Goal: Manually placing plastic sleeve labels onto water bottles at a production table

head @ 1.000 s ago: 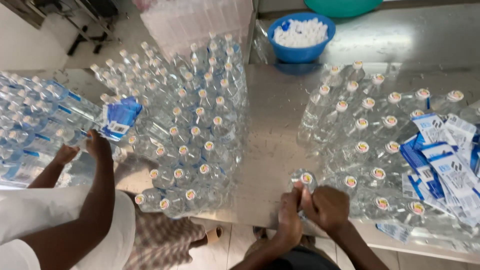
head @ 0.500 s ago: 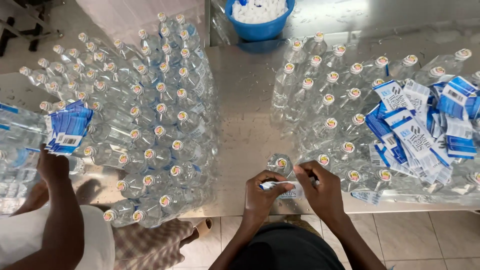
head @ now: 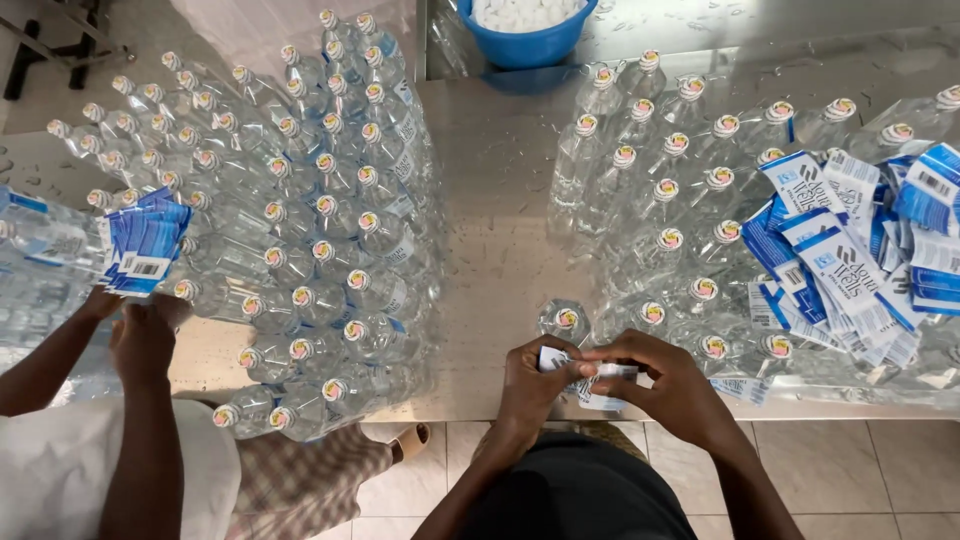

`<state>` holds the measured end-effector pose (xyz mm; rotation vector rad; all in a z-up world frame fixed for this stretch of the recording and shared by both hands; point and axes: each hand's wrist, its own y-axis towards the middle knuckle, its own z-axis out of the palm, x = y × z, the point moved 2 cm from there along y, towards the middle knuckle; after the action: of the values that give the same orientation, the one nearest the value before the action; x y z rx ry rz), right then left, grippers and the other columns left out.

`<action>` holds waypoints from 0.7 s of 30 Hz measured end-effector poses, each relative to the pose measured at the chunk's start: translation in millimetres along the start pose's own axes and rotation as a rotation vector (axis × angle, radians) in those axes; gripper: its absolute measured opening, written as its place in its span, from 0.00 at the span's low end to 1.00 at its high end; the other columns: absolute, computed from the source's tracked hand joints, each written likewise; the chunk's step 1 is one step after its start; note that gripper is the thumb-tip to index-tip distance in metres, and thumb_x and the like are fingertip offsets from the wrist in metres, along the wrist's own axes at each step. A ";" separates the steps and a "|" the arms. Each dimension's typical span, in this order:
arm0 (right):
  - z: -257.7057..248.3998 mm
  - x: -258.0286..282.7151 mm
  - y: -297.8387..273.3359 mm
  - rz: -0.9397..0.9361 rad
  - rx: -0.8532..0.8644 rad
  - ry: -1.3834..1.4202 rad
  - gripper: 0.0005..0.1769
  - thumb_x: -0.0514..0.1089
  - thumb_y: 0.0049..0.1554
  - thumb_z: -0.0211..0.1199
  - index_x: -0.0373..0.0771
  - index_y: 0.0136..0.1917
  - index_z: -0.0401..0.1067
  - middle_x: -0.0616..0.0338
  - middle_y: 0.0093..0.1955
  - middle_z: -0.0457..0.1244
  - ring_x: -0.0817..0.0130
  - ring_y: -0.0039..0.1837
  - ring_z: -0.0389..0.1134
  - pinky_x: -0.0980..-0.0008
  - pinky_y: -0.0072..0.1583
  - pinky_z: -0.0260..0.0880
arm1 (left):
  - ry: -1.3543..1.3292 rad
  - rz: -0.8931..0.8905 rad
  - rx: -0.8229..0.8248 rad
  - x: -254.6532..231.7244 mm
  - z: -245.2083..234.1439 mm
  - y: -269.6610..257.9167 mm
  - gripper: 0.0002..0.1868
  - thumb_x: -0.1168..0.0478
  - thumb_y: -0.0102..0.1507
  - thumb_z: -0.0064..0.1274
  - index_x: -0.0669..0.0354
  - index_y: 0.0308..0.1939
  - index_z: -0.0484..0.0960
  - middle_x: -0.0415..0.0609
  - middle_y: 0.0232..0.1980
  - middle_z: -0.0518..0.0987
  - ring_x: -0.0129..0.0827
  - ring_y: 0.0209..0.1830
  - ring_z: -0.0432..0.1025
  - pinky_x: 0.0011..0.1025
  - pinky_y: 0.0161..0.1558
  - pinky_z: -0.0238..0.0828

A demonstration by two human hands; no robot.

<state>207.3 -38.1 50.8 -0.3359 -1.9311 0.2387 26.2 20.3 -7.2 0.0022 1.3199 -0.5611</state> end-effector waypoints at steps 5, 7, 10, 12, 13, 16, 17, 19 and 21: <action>-0.9 -7.3 -0.5 -0.082 -0.009 0.080 0.14 0.46 0.54 0.78 0.46 0.54 0.89 0.62 0.49 0.77 0.67 0.52 0.80 0.66 0.51 0.78 | 0.103 0.024 -0.052 -10.8 7.0 -1.7 0.12 0.60 0.54 0.78 0.53 0.30 0.86 0.37 0.30 0.79 0.22 0.32 0.67 0.29 0.38 0.65; -3.0 -6.7 1.0 -0.144 -0.011 0.078 0.13 0.47 0.54 0.78 0.45 0.53 0.87 0.63 0.50 0.76 0.66 0.53 0.80 0.65 0.53 0.79 | 0.166 0.066 -0.067 -7.6 7.6 1.0 0.12 0.61 0.53 0.78 0.52 0.29 0.86 0.36 0.29 0.79 0.21 0.32 0.66 0.27 0.38 0.61; -4.1 -7.4 3.7 -0.126 0.027 0.135 0.07 0.45 0.54 0.80 0.44 0.45 0.86 0.62 0.46 0.77 0.67 0.49 0.78 0.66 0.51 0.76 | 0.117 0.093 -0.036 -11.1 9.2 -3.9 0.16 0.57 0.52 0.78 0.50 0.28 0.82 0.36 0.30 0.77 0.22 0.34 0.68 0.27 0.40 0.64; -3.2 -14.5 7.2 -0.132 0.105 0.209 0.07 0.43 0.53 0.81 0.42 0.42 0.84 0.59 0.46 0.75 0.65 0.50 0.77 0.64 0.54 0.75 | -0.051 0.055 0.134 -16.7 12.3 -12.1 0.13 0.53 0.62 0.71 0.50 0.38 0.82 0.40 0.35 0.82 0.24 0.36 0.74 0.28 0.42 0.71; -1.1 -23.3 8.4 -0.122 0.113 0.212 0.07 0.43 0.53 0.81 0.42 0.42 0.84 0.59 0.46 0.75 0.65 0.50 0.77 0.64 0.54 0.75 | -0.053 0.044 0.127 -9.8 7.0 -12.9 0.13 0.53 0.62 0.71 0.50 0.38 0.82 0.40 0.35 0.82 0.24 0.36 0.74 0.28 0.42 0.71; 5.7 -40.1 9.0 -0.097 0.152 0.467 0.08 0.38 0.54 0.79 0.39 0.44 0.80 0.55 0.49 0.72 0.61 0.54 0.75 0.61 0.54 0.75 | -0.270 -0.081 0.331 12.8 -4.8 -14.2 0.45 0.23 0.57 0.61 0.59 0.58 0.86 0.42 0.44 0.84 0.25 0.41 0.76 0.26 0.43 0.70; 6.8 -38.1 8.0 -0.150 0.147 0.540 0.06 0.41 0.57 0.76 0.40 0.44 0.79 0.55 0.48 0.71 0.60 0.53 0.73 0.61 0.52 0.70 | -0.399 -0.100 0.422 20.3 -8.0 -13.8 0.44 0.25 0.60 0.59 0.61 0.61 0.82 0.47 0.49 0.84 0.31 0.45 0.78 0.31 0.46 0.77; 10.5 -42.2 6.0 -0.208 0.141 0.610 0.07 0.44 0.60 0.72 0.41 0.44 0.77 0.56 0.48 0.69 0.59 0.52 0.71 0.61 0.51 0.66 | -0.528 -0.113 0.515 32.1 -12.6 -14.5 0.44 0.27 0.63 0.57 0.62 0.64 0.78 0.52 0.54 0.84 0.38 0.50 0.81 0.36 0.49 0.84; 13.8 -53.9 8.4 -0.220 0.108 0.763 0.12 0.49 0.60 0.73 0.42 0.43 0.75 0.56 0.47 0.67 0.58 0.51 0.73 0.62 0.48 0.74 | -0.431 -0.166 0.552 40.9 -14.4 -12.1 0.60 0.21 0.47 0.62 0.67 0.66 0.77 0.56 0.55 0.86 0.40 0.45 0.82 0.38 0.52 0.81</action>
<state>214.5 -48.8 -4.0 -0.1101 -1.1824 0.0510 13.9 -1.5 -44.6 0.2163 0.7216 -0.9943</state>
